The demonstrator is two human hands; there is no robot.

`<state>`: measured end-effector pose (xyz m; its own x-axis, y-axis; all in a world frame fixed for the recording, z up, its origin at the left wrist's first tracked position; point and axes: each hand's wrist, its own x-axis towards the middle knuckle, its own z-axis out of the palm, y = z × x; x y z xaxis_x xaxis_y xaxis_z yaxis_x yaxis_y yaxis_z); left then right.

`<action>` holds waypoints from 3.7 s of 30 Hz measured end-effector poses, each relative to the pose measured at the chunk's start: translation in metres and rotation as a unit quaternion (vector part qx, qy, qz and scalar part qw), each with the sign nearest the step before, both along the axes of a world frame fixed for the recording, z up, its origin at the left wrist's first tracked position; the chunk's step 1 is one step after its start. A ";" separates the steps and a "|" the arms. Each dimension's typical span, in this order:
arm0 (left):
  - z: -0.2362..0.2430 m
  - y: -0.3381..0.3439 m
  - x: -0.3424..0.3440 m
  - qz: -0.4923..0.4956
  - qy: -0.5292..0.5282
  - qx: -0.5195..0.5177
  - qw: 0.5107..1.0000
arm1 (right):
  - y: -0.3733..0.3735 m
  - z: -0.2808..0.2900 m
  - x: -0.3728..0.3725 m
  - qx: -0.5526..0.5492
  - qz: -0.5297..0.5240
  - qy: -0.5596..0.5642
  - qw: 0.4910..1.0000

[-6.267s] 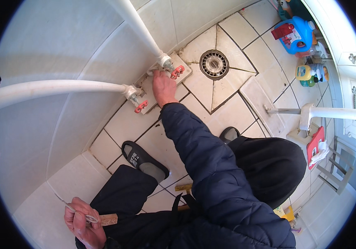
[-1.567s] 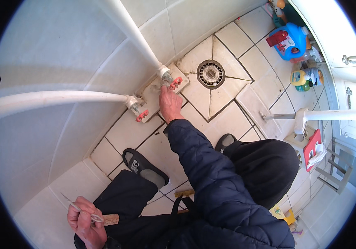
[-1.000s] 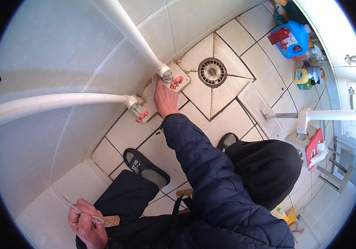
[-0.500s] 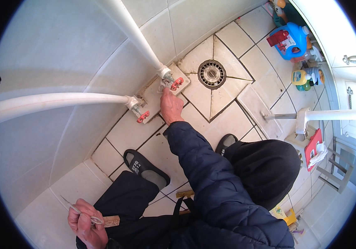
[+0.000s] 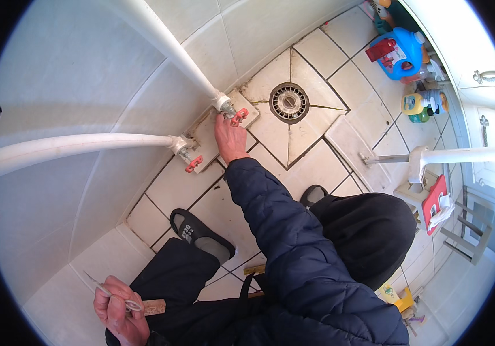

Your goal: The person sits on the floor and uses a small tool to scrape or clean the area around two white pipes and their red valves. They repeatedly scrape the pipe joints and surrounding tiles, then wipe the area with a cloth.

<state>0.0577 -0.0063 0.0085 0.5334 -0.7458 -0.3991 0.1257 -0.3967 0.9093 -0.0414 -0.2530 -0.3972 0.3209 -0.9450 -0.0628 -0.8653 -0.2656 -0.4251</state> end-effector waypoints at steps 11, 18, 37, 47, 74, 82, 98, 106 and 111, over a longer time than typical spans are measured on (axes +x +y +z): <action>0.005 -0.001 -0.004 -0.013 -0.002 0.004 1.000 | 0.038 0.012 -0.069 0.018 -0.190 -0.129 0.973; 0.005 -0.002 -0.010 -0.020 -0.004 0.000 1.000 | 0.011 0.013 -0.046 0.337 -0.167 -0.422 0.825; -0.003 0.001 0.000 -0.018 -0.009 0.013 1.000 | 0.017 0.011 0.032 0.024 0.106 -0.099 0.989; -0.004 -0.005 0.004 -0.019 0.002 0.015 1.000 | 0.016 0.007 0.008 0.006 -0.021 -0.102 0.995; -0.003 0.001 0.003 -0.025 0.011 -0.003 1.000 | 0.017 0.007 -0.012 0.060 0.035 0.026 0.997; -0.004 0.002 0.005 -0.022 0.008 -0.004 1.000 | 0.030 0.029 -0.016 0.046 -0.041 -0.082 0.995; -0.003 -0.001 0.000 -0.020 0.003 0.001 1.000 | 0.020 0.022 0.018 -0.104 0.021 -0.048 0.993; -0.004 0.000 0.004 -0.026 0.009 0.001 1.000 | 0.035 0.030 0.010 -0.111 0.035 -0.086 0.989; -0.003 0.001 0.004 -0.022 0.004 0.005 1.000 | 0.020 0.027 0.012 -0.083 0.047 -0.069 0.993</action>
<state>0.0617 -0.0049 0.0053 0.4976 -0.7640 -0.4108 0.1146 -0.4115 0.9042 -0.0292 -0.2332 -0.3705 0.4030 -0.9041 0.1423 -0.7701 -0.4190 -0.4810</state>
